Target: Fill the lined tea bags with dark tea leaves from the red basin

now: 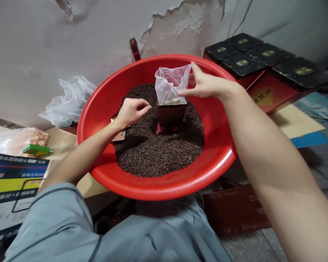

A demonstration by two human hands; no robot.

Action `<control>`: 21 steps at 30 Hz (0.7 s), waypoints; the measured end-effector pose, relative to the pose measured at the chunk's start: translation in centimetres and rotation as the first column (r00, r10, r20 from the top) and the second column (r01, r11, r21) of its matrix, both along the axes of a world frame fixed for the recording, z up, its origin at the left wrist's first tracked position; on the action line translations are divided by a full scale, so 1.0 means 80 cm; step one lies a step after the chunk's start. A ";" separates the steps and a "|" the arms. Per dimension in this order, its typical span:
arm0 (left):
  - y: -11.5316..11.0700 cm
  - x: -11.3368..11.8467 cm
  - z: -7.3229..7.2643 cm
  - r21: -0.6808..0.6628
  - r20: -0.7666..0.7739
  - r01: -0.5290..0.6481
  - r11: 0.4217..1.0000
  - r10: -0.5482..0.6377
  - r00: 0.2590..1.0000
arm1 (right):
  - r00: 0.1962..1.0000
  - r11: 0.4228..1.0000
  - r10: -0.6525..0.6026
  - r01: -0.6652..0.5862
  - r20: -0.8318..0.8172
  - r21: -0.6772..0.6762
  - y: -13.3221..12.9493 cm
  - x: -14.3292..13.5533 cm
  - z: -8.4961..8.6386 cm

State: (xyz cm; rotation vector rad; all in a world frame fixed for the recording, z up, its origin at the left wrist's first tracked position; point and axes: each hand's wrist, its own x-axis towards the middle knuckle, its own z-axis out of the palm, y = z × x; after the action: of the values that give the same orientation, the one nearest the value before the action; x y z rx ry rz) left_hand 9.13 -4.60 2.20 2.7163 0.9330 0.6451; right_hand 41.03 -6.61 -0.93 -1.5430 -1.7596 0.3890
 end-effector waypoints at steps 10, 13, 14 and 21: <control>0.046 0.108 0.058 0.176 0.187 -0.169 0.970 0.135 0.973 | 0.981 0.969 -0.139 0.107 0.132 0.223 -0.008 -0.026 0.047; 0.042 0.121 0.067 0.051 0.019 -0.316 0.947 0.316 0.949 | 0.935 0.971 -0.227 0.196 0.274 0.138 -0.013 -0.029 0.059; 0.039 0.120 0.072 0.050 -0.034 -0.380 0.923 0.382 0.923 | 0.903 0.967 -0.254 0.236 0.347 0.095 -0.016 -0.030 0.063; 0.037 0.085 0.096 -0.072 -0.323 -0.393 0.917 0.351 0.879 | 0.799 0.935 -0.211 0.332 0.563 -0.121 -0.034 -0.037 0.081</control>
State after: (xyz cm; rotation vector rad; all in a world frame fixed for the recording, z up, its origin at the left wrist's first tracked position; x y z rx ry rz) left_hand 15.97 -1.61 9.89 2.5729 1.5422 0.2028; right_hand 38.04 -9.33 5.51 -2.1966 -1.9040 -0.0213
